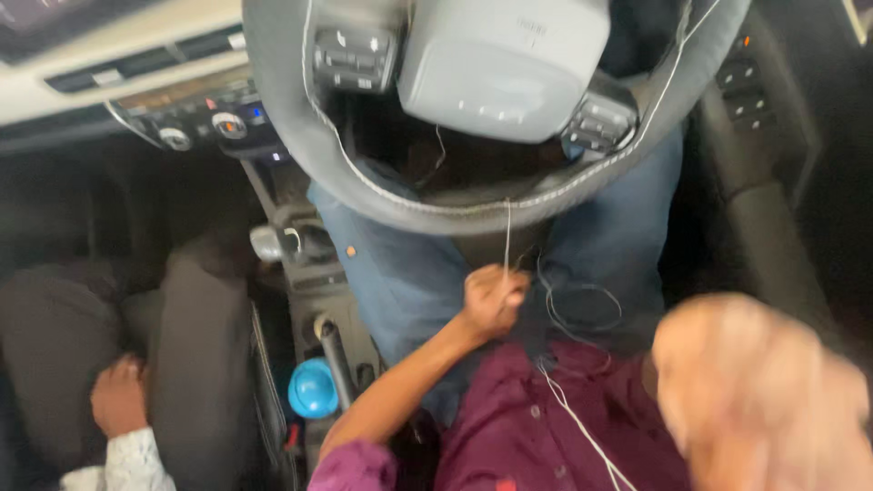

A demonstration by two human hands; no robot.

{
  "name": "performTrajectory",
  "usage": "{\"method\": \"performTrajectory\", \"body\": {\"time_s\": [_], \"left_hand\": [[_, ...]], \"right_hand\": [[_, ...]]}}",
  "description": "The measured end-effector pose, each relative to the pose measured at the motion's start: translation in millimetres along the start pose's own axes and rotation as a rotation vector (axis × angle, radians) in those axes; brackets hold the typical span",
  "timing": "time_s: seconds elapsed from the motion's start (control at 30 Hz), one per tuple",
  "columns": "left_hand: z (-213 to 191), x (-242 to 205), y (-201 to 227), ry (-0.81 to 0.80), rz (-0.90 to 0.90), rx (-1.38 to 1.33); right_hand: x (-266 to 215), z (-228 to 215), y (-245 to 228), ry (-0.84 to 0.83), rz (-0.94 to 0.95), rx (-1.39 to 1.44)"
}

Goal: The person stitches a cover onto a steering wheel using a needle and thread, pulling the thread tight through pre-punched holes.

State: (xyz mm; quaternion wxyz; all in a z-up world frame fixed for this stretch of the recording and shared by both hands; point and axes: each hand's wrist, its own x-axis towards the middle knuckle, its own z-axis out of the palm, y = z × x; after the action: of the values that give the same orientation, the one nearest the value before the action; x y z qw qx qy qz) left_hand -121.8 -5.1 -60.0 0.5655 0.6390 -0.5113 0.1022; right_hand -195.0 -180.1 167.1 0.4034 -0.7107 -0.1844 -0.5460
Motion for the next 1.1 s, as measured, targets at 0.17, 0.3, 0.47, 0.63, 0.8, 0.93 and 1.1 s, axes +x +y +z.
{"method": "performTrajectory", "body": {"time_s": [0.17,0.3,0.47,0.63,0.8,0.93,1.1], "left_hand": [[-70,-22,-7,0.113,-0.039,0.126],[-94,-36,-13,0.222,-0.229,0.202],[-106,-18,-41,0.319,-0.712,-0.133],[-128,16,-74,0.269,-0.882,-0.530],[-122,71,-87,0.226,-0.801,-0.448],[-100,97,-99,0.074,-0.841,-0.570],[-76,110,-113,-0.173,-0.742,-0.758]], "right_hand": [[27,15,-52,-0.234,-0.150,0.148],[42,23,-60,-0.336,-0.166,0.169],[49,22,-31,-0.439,-0.136,0.070],[-1,27,18,-0.624,0.334,-0.364],[-39,28,47,-0.645,0.518,-0.346],[-50,26,49,-0.666,0.593,-0.353],[-51,32,43,-0.608,0.579,-0.417]]}}
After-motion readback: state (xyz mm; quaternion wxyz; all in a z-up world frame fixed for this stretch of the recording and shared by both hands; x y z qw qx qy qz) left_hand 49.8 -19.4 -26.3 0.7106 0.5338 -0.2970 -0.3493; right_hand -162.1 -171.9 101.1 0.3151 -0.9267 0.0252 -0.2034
